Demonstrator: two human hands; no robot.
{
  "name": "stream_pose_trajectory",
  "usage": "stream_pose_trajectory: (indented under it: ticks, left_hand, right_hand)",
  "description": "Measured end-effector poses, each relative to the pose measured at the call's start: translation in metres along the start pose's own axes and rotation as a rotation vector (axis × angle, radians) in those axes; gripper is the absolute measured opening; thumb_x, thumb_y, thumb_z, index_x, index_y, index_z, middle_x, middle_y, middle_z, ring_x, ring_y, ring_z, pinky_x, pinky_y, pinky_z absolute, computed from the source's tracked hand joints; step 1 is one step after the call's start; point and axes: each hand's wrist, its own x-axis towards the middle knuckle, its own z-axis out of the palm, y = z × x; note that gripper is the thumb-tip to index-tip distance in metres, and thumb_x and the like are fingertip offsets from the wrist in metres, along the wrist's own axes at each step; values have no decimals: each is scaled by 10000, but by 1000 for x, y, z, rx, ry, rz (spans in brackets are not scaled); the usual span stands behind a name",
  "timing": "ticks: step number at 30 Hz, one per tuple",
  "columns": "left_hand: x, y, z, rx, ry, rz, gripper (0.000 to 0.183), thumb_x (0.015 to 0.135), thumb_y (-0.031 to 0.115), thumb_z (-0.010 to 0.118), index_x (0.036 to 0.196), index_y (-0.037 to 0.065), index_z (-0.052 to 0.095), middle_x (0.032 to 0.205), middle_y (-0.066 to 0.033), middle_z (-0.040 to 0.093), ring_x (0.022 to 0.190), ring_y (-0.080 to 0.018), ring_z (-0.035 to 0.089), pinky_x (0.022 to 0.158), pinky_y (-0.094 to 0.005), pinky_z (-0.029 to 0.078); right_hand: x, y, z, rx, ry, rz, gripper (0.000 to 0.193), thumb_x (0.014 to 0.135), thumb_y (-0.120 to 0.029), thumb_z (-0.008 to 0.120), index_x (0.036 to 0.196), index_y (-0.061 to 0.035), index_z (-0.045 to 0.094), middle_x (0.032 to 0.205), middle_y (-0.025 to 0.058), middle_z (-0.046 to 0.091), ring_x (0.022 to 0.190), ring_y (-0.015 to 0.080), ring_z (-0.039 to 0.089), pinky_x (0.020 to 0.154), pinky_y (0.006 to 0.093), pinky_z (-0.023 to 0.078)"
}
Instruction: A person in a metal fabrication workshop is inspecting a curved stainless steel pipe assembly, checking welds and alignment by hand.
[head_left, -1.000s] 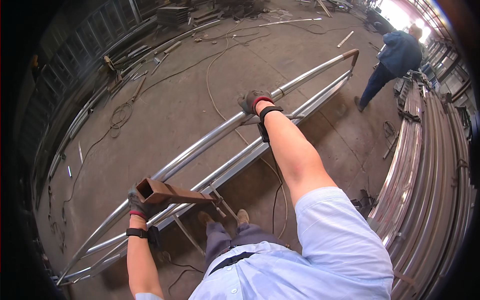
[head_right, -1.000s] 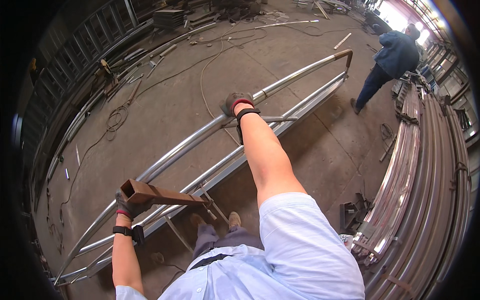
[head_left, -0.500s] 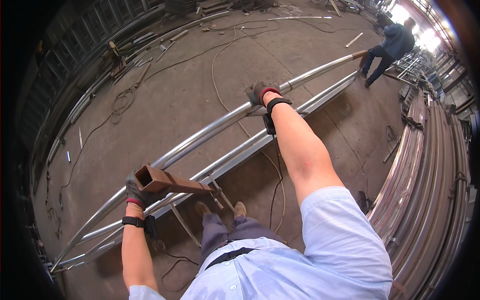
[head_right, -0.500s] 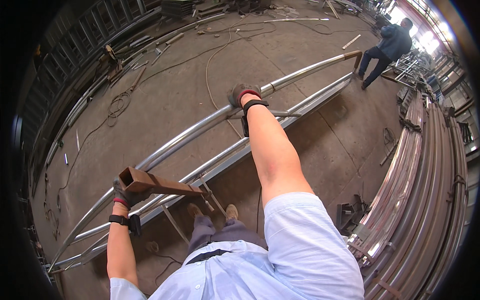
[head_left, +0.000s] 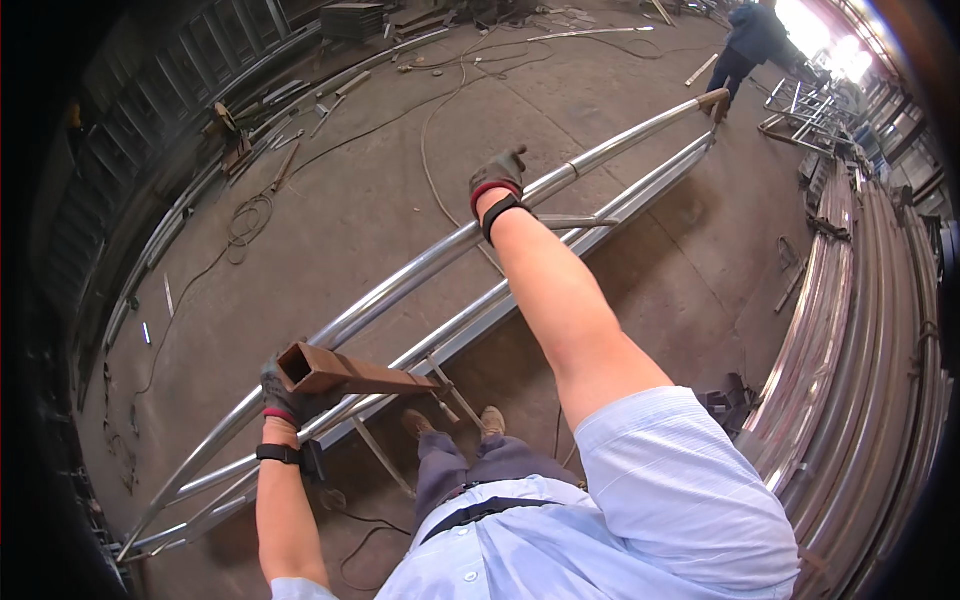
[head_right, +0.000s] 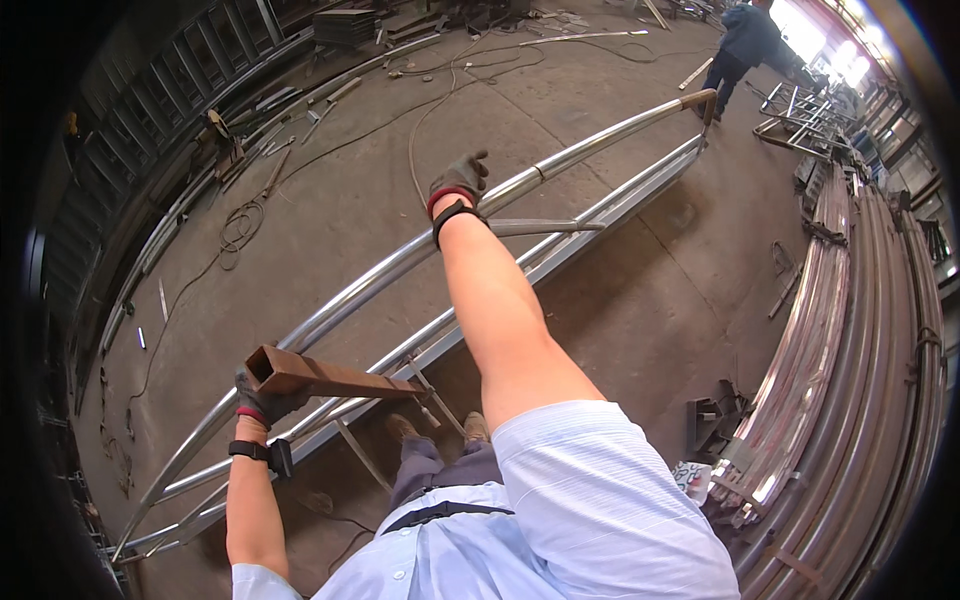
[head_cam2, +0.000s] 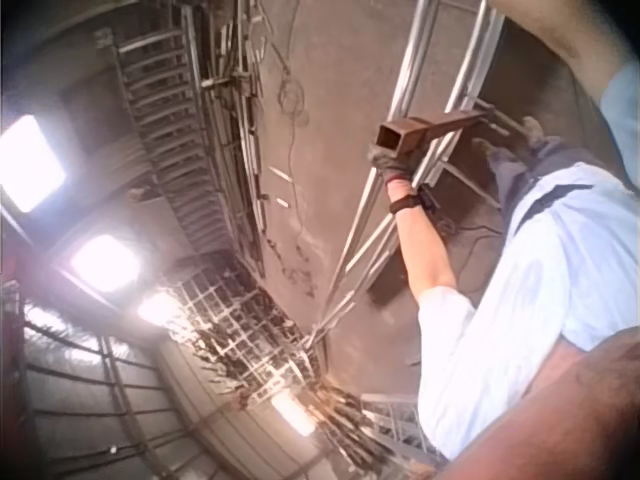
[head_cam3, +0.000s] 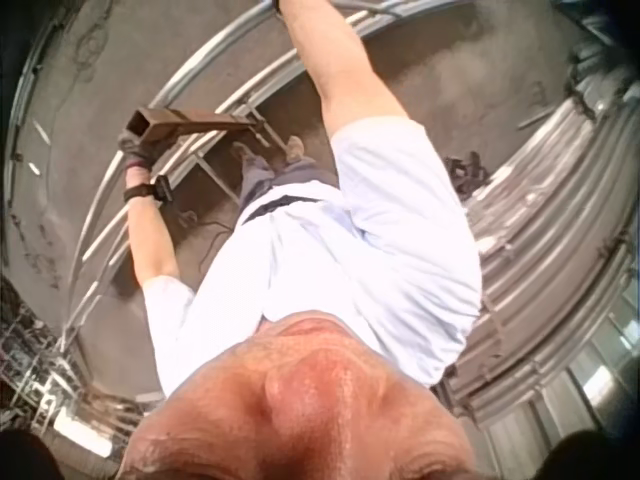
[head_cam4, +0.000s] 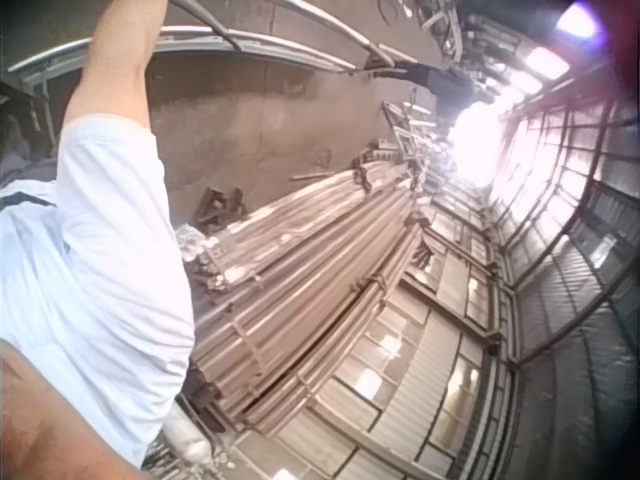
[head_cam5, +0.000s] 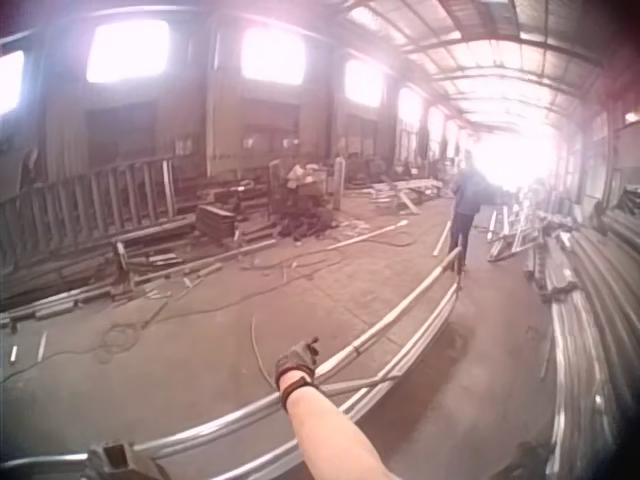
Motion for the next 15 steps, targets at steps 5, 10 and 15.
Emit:
stream_pose_trajectory:
  ticks: [5,10,15]
  left_hand:
    - [9,24,-7,-138,38,-42,770,524,534,885,1125,129,626,1007,-74,700,922,-261,689,845,-371,553]
    - [2,9,-3,-155,-16,-54,888,540,614,879,1238,151,586,1064,-43,695,985,-233,678,903,-371,553]
    - [1,7,-6,-13,-1,2,901,545,648,863,1248,157,582,1079,-40,693,998,-234,676,902,-373,553]
  right_hand:
    - [21,-11,13,-600,-114,-8,367,964,-287,587,1268,-98,669,1075,180,737,1047,405,670,1025,666,357]
    - [38,-27,27,-857,-62,86,274,983,-256,544,1117,-87,713,938,125,751,982,372,681,1010,657,354]
    - [41,-32,27,-908,-19,81,159,925,-67,585,918,-113,737,876,68,770,938,303,715,998,636,405]
